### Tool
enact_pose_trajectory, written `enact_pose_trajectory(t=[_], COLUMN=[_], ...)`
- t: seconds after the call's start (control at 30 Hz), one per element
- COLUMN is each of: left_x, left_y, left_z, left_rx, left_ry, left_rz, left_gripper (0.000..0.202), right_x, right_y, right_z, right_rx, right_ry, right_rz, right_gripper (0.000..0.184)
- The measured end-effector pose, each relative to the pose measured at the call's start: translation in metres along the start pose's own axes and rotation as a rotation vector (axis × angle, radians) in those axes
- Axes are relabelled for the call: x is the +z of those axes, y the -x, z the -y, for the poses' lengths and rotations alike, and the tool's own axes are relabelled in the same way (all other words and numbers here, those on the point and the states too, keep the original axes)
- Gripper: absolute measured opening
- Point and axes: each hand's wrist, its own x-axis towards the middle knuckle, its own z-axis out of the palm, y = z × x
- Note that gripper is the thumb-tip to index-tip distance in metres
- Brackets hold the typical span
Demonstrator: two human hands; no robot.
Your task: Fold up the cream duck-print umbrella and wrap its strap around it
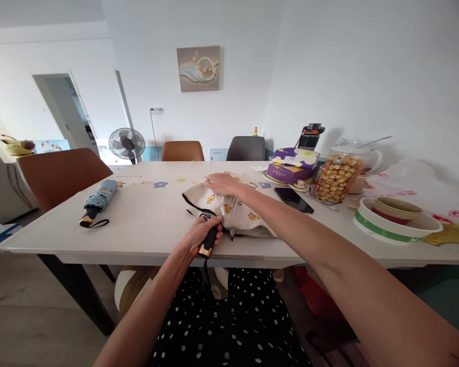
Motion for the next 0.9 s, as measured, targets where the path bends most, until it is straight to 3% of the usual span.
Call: enact_pose_trajectory(t=[0.1, 0.2, 0.33, 0.5, 0.6, 0.7, 0.9], left_x=[-0.001, -0.002, -0.006, -0.012, -0.013, -0.012, -0.009], left_y=[-0.001, -0.001, -0.003, -0.006, -0.006, -0.004, -0.001], left_z=[-0.001, -0.003, -0.005, -0.005, -0.005, -0.006, -0.011], left_rx=[-0.015, -0.043, -0.081, -0.093, -0.106, -0.115, -0.132], left_ry=[0.053, 0.137, 0.281, 0.388, 0.402, 0.397, 0.405], left_rz=[-0.019, -0.017, -0.027, -0.006, -0.003, 0.005, -0.02], left_gripper=[0.03, 0.027, 0.021, 0.023, 0.022, 0.022, 0.022], right_x=[0.0, -0.001, -0.002, 0.007, 0.018, 0.026, 0.017], right_y=[0.0, 0.023, 0.079, 0.126, 0.131, 0.127, 0.118], right_z=[0.009, 0.019, 0.023, 0.012, 0.004, 0.0, 0.004], right_rx=[0.006, -0.132, -0.462, -0.641, -0.645, -0.612, -0.51], right_ry=[-0.031, -0.072, 0.055, 0.161, 0.217, 0.224, 0.125], right_rz=[-0.179, -0.412, -0.391, -0.279, -0.258, -0.328, -0.452], right_gripper=[0.029, 0.029, 0.024, 0.032, 0.037, 0.03, 0.021])
